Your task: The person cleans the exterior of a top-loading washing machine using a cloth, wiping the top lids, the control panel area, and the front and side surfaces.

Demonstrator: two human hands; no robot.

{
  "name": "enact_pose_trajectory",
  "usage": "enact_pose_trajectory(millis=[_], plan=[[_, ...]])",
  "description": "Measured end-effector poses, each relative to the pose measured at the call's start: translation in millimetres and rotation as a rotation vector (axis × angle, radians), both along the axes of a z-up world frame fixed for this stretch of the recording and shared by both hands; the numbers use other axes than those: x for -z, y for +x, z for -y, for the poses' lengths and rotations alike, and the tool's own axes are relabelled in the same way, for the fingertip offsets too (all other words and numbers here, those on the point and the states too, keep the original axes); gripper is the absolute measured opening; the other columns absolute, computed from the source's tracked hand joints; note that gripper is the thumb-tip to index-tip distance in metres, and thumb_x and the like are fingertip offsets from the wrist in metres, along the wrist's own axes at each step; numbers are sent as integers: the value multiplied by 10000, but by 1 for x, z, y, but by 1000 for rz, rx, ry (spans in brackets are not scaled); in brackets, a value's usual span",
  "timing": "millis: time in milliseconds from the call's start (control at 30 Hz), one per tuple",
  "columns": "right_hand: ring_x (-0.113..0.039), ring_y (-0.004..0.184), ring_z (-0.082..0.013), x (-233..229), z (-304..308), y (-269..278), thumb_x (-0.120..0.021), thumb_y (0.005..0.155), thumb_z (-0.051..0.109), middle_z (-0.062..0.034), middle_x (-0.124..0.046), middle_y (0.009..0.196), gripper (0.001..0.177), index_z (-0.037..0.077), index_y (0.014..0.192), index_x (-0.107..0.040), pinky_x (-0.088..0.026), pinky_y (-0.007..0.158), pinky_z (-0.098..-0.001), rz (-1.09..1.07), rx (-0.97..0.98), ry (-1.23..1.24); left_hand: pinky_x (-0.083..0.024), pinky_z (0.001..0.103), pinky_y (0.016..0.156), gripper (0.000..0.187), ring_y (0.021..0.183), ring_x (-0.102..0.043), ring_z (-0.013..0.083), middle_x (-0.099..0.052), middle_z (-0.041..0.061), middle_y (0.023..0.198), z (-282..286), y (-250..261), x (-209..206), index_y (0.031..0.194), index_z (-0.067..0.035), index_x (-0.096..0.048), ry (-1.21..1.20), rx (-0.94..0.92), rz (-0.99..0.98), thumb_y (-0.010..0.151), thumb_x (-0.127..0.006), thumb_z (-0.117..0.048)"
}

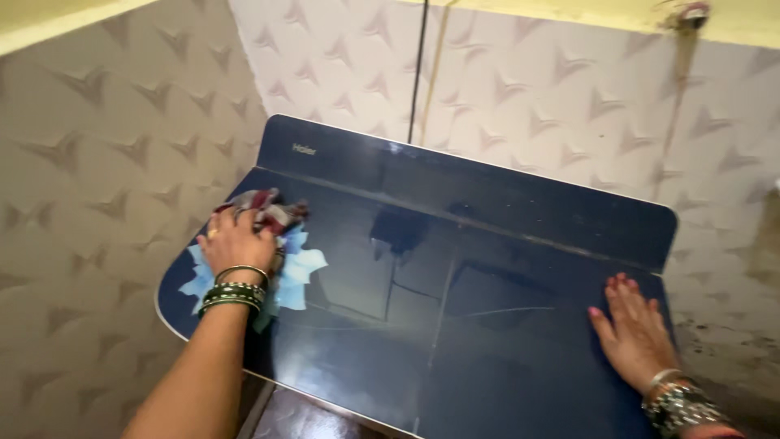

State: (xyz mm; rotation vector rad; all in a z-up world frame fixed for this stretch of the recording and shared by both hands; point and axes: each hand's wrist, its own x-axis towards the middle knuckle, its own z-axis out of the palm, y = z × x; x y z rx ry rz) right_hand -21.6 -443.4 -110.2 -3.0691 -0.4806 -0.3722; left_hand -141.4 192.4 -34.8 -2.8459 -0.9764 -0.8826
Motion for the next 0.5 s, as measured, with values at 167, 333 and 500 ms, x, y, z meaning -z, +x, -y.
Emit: enact_pose_trajectory(millis=[167,333,500], plan=[[-138,1550,-218,1,4,5,-322,1005,488,-87,-215,1673,680,90,1558,-305,-111,1234,-442,-27,-13,67,-505,491,933,371,1149,-623,308,-664,95,1264,123,26,-6,1154,-175,-723,-110,170,-77,903,-639,-435],[-157,1563,-218,27,34,24,-250,1077,380,-95,-239,1680,586,64,1569,-283,-97,1252,-451,-141,-134,334,-493,483,893,532,1073,-644,272,-680,138,1141,356,8,-35,1140,-86,-696,-342,664,-266,892,-628,-552],[-187,1546,-232,27,45,0,-254,1089,380,-144,-260,1641,627,46,1619,-251,-119,1260,-431,-117,-178,418,-406,592,1026,359,1189,-606,308,-681,100,1201,432,-59,-25,1070,-172,-750,-68,1095,-26,767,-675,-351]])
